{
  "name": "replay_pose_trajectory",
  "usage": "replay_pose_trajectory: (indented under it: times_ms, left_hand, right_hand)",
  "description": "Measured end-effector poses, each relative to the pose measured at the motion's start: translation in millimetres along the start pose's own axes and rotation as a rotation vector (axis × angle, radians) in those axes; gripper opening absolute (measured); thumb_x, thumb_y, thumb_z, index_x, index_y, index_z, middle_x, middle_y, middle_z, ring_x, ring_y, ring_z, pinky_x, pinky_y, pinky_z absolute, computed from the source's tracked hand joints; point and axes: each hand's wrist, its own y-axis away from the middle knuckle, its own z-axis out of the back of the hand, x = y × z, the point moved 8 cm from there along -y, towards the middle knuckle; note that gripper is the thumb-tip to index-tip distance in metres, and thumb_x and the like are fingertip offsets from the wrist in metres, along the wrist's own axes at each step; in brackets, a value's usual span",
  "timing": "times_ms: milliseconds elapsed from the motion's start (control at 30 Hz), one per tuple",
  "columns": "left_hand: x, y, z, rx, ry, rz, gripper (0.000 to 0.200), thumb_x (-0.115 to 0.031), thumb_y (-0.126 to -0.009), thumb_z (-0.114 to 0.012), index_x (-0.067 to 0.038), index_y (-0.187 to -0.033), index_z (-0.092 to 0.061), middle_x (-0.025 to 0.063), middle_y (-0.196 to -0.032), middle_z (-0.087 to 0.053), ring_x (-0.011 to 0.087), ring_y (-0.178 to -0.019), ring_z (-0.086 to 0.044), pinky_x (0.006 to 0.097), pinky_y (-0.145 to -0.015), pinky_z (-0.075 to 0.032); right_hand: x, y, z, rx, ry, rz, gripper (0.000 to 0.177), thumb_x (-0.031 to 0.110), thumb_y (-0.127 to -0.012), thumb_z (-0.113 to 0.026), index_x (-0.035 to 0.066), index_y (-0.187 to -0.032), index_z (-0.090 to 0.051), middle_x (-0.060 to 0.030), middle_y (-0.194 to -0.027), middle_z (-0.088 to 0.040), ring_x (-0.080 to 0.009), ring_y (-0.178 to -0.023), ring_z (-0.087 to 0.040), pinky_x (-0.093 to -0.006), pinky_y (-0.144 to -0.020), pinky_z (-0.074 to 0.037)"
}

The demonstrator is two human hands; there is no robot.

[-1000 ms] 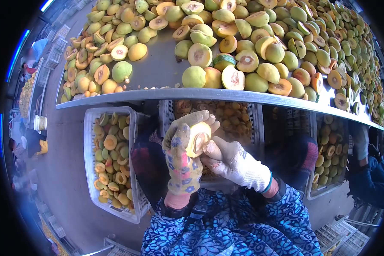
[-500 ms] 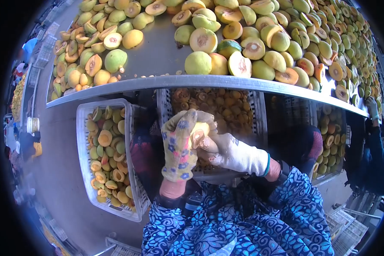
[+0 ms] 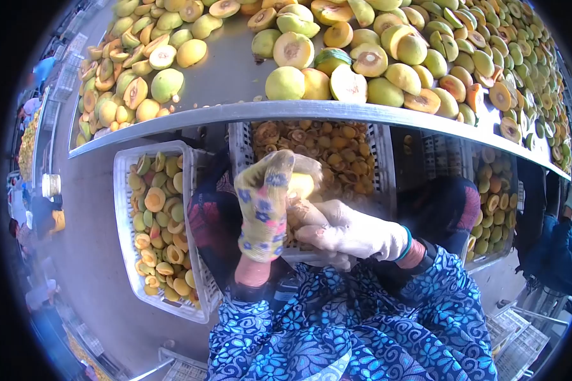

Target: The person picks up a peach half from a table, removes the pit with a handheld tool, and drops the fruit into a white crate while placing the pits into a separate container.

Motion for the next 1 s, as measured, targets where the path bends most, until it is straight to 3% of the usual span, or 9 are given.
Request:
replay_pose_trajectory:
  times_ms: [33, 100, 167, 267, 600, 633, 700, 900, 1000]
  left_hand:
    - [7, 1, -6, 0.103, -0.027, 0.146, 0.045, -0.038, -0.097, -0.058, 0.005, -0.089, -0.071, 0.0123, -0.080, -0.073, 0.0167, -0.070, -0.070, 0.0257, -0.064, -0.055]
    - [15, -4, -4, 0.054, -0.007, 0.111, 0.043, -0.035, -0.097, -0.059, 0.004, -0.084, -0.072, 0.0114, -0.075, -0.072, 0.0162, -0.064, -0.069, 0.0241, -0.061, -0.054]
    - [15, -5, -14, 0.184, 0.054, 0.121, 0.035, -0.027, -0.096, -0.062, 0.002, -0.083, -0.074, 0.0078, -0.076, -0.073, 0.0114, -0.066, -0.066, 0.0233, -0.062, -0.051]
    - [3, -3, -19, 0.267, -0.034, 0.108, 0.036, -0.028, -0.097, -0.061, 0.002, -0.084, -0.073, 0.0078, -0.076, -0.072, 0.0113, -0.066, -0.066, 0.0232, -0.062, -0.050]
    - [-25, -6, -35, 0.412, -0.231, -0.024, 0.043, -0.037, -0.097, -0.061, 0.002, -0.082, -0.074, 0.0071, -0.072, -0.071, 0.0096, -0.064, -0.063, 0.0236, -0.060, -0.049]
    - [-25, -3, -39, 0.410, -0.233, -0.024, 0.043, -0.037, -0.097, -0.061, 0.002, -0.082, -0.074, 0.0071, -0.072, -0.071, 0.0096, -0.064, -0.063, 0.0236, -0.060, -0.049]
    - [-22, 0, -34, 0.201, 0.014, 0.046, 0.052, -0.045, -0.097, -0.058, 0.002, -0.081, -0.073, 0.0087, -0.073, -0.071, 0.0124, -0.065, -0.065, 0.0252, -0.061, -0.051]
    - [-4, 2, -37, 0.236, 0.208, 0.020, 0.061, -0.053, -0.098, -0.049, 0.002, -0.081, -0.071, 0.0157, -0.077, -0.070, 0.0203, -0.066, -0.068, 0.0312, -0.063, -0.055]
    - [13, 3, -45, 0.227, 0.661, 0.140, 0.048, -0.047, -0.102, -0.044, -0.005, -0.086, -0.061, 0.0177, -0.078, -0.064, 0.0284, -0.064, -0.064, 0.0368, -0.056, -0.054]
  right_hand:
    - [0, 3, -1, -0.004, -0.003, 0.000, 0.037, 0.040, -0.096, -0.058, 0.004, -0.103, -0.053, 0.0028, -0.067, -0.050, -0.0041, -0.049, -0.044, -0.0204, -0.043, -0.037]
    - [4, 5, 0, -0.043, 0.105, 0.003, 0.035, 0.039, -0.097, -0.057, 0.004, -0.102, -0.054, 0.0024, -0.067, -0.050, -0.0041, -0.048, -0.045, -0.0202, -0.043, -0.038]
    - [3, 11, 0, -0.058, 0.137, -0.023, 0.035, 0.039, -0.099, -0.055, 0.005, -0.096, -0.055, 0.0031, -0.063, -0.049, -0.0045, -0.046, -0.044, -0.0208, -0.041, -0.037]
    - [-17, 19, -11, 0.070, -0.298, -0.233, 0.036, 0.040, -0.098, -0.055, 0.010, -0.078, -0.054, 0.0053, -0.056, -0.046, -0.0034, -0.042, -0.041, -0.0201, -0.038, -0.035]
    - [-8, 24, -17, 0.030, -0.242, -0.211, 0.034, 0.038, -0.099, -0.053, 0.010, -0.080, -0.052, 0.0067, -0.055, -0.042, -0.0029, -0.041, -0.038, -0.0184, -0.035, -0.030]
    - [-8, 25, -26, 0.155, -0.491, -0.220, 0.031, 0.037, -0.100, -0.052, 0.010, -0.084, -0.051, 0.0068, -0.055, -0.041, -0.0028, -0.041, -0.036, -0.0189, -0.035, -0.028]
    - [-9, 28, -33, 0.274, -0.740, -0.222, 0.029, 0.035, -0.101, -0.051, 0.009, -0.088, -0.051, 0.0069, -0.056, -0.039, -0.0027, -0.041, -0.034, -0.0194, -0.034, -0.026]
    - [-13, 23, -26, 0.370, -0.756, -0.124, 0.027, 0.034, -0.101, -0.053, 0.010, -0.091, -0.048, 0.0066, -0.057, -0.039, -0.0025, -0.041, -0.034, -0.0193, -0.033, -0.026]
    - [-16, 14, -30, 0.360, -0.799, -0.099, 0.031, 0.035, -0.096, -0.060, 0.009, -0.087, -0.046, 0.0045, -0.055, -0.039, -0.0040, -0.038, -0.034, -0.0202, -0.031, -0.027]
